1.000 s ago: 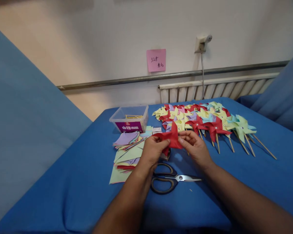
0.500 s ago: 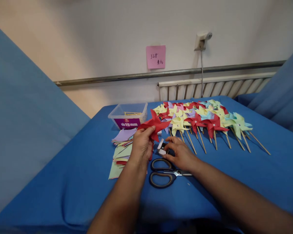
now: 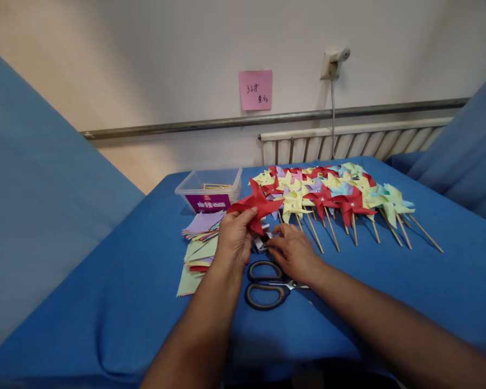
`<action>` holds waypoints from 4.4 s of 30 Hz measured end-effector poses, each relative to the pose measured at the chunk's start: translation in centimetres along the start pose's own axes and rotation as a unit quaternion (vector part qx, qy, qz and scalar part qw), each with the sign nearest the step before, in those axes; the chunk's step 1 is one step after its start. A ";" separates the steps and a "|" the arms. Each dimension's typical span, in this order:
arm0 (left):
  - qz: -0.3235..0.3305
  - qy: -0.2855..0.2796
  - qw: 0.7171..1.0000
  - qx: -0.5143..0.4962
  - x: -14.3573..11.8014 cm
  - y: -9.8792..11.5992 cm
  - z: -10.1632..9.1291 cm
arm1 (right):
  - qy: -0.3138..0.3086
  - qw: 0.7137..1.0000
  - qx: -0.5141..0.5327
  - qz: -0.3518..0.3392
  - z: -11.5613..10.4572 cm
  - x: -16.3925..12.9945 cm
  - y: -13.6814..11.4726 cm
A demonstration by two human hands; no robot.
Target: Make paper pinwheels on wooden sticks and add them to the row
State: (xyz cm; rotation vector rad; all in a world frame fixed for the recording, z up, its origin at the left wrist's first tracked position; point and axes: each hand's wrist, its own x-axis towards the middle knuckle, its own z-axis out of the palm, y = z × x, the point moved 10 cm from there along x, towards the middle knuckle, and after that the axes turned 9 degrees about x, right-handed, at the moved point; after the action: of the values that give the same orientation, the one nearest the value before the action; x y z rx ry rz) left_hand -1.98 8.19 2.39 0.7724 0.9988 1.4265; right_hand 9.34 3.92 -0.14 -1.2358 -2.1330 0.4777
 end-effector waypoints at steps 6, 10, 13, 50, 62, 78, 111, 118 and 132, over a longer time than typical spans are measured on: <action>0.006 0.013 1.000 0.002 0.1 0.1 -0.3 | 0.008 1.000 -0.023 0.006 0.6 0.5 0.8; 0.001 0.013 1.000 0.005 0.2 -0.1 -0.4 | -0.015 1.000 0.007 0.008 1.0 0.8 1.2; -0.002 0.009 1.000 0.004 0.2 -0.2 -0.3 | -0.023 0.999 0.023 0.016 0.9 0.7 1.1; -0.010 -0.006 1.000 0.020 -0.1 -0.2 0.2 | -0.015 0.988 0.064 0.143 0.7 -0.3 3.2; 0.009 -0.005 1.000 0.004 -0.2 0.3 0.1 | -0.064 0.780 0.564 0.263 5.2 -0.7 4.9; 0.012 -0.009 1.000 -0.006 -0.3 0.4 0.2 | -0.147 0.384 0.801 0.435 7.6 -2.1 4.8; 0.015 0.005 1.000 0.005 -0.2 0.5 0.0 | -0.092 0.985 0.127 0.072 2.0 -0.2 3.0; 0.016 -0.005 1.000 0.001 -0.3 0.7 0.6 | -0.146 0.987 0.062 0.013 2.3 -0.6 0.6; 0.005 -0.015 1.000 0.021 0.4 -0.4 0.3 | -0.177 0.983 -0.046 -0.003 3.8 -0.3 0.0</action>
State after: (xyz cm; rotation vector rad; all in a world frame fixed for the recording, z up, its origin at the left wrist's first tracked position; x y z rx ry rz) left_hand -1.57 8.63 2.08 0.8281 1.0065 1.4027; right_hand 6.90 3.68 -3.05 -1.2708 -2.4790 0.6436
